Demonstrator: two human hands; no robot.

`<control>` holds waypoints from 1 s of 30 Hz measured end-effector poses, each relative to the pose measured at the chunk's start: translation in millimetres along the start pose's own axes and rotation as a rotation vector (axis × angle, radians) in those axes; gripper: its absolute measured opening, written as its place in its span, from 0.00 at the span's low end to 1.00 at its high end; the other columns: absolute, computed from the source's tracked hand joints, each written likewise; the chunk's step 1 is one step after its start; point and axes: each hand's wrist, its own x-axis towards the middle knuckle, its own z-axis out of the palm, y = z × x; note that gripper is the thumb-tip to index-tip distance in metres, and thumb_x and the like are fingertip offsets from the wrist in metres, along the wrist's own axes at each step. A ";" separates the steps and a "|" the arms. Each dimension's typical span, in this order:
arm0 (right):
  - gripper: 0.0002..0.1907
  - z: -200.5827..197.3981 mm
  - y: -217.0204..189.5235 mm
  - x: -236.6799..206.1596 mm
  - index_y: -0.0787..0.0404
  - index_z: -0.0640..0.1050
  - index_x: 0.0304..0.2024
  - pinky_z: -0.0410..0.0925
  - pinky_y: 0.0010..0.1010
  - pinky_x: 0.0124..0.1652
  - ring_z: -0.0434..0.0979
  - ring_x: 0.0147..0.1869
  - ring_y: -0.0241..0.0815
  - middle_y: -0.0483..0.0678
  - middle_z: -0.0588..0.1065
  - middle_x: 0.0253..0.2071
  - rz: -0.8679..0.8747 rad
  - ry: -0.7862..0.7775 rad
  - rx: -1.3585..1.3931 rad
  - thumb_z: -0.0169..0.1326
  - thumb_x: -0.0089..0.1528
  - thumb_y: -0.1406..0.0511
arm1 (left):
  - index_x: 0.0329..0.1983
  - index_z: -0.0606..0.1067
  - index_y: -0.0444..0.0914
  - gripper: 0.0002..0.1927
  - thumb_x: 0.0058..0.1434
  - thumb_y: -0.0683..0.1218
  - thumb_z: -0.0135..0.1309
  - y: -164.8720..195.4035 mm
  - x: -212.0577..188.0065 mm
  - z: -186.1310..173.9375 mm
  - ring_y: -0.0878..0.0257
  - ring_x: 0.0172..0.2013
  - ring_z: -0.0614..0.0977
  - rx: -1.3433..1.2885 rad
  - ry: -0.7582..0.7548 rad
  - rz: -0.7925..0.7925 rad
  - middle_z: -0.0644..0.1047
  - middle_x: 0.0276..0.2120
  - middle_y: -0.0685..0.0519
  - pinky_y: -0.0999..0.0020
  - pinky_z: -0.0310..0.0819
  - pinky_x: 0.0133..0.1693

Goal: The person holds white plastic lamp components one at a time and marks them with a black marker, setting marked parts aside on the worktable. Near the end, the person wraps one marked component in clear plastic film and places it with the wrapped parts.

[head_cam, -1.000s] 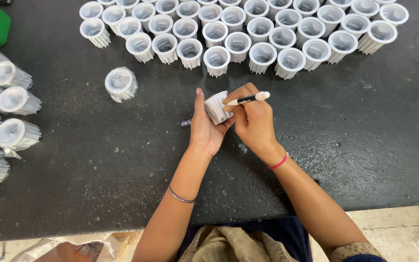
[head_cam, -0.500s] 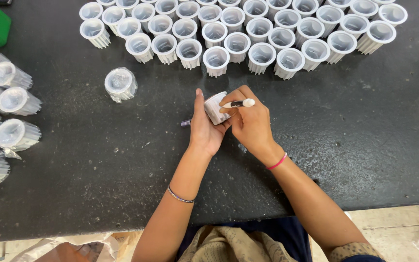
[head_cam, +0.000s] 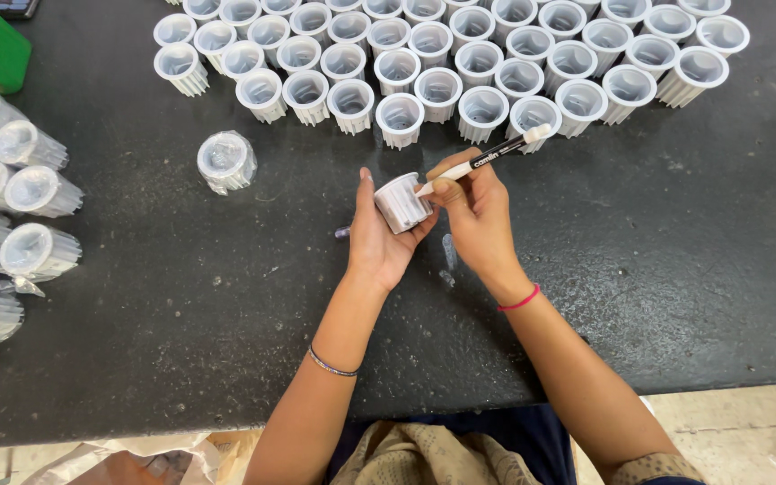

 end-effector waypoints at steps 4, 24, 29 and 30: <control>0.06 -0.9 5.4 -0.3 0.66 0.71 0.49 0.77 0.33 0.52 0.80 0.49 0.37 0.47 0.73 0.44 0.064 0.044 0.114 0.51 0.71 0.69 | 0.55 0.71 0.32 0.36 0.69 0.69 0.39 2.2 -1.0 -1.3 0.53 0.47 0.80 0.004 -0.019 0.004 0.78 0.48 0.43 0.56 0.78 0.50; 0.15 6.7 -36.6 -38.2 0.65 0.77 0.43 0.69 0.30 0.39 0.77 0.42 0.45 0.50 0.74 0.41 -0.329 -0.026 -0.575 0.51 0.58 0.83 | 0.53 0.72 0.37 0.32 0.69 0.68 0.40 -20.6 -26.3 -1.3 0.59 0.47 0.78 0.024 0.060 0.032 0.78 0.47 0.50 0.58 0.75 0.49; 0.16 -2.4 -35.9 -37.4 0.65 0.78 0.43 0.69 0.31 0.38 0.77 0.40 0.45 0.50 0.75 0.40 -0.316 -0.044 -0.599 0.51 0.57 0.84 | 0.53 0.72 0.36 0.32 0.69 0.68 0.39 -29.0 -22.1 4.3 0.59 0.47 0.78 0.023 0.078 0.034 0.77 0.47 0.49 0.58 0.74 0.49; 0.16 -4.7 -35.9 -37.1 0.65 0.78 0.43 0.68 0.31 0.37 0.77 0.40 0.45 0.50 0.75 0.40 -0.316 -0.047 -0.607 0.51 0.57 0.84 | 0.53 0.72 0.36 0.32 0.69 0.68 0.39 -31.3 -20.8 5.5 0.59 0.47 0.78 0.021 0.087 0.031 0.77 0.47 0.49 0.58 0.74 0.49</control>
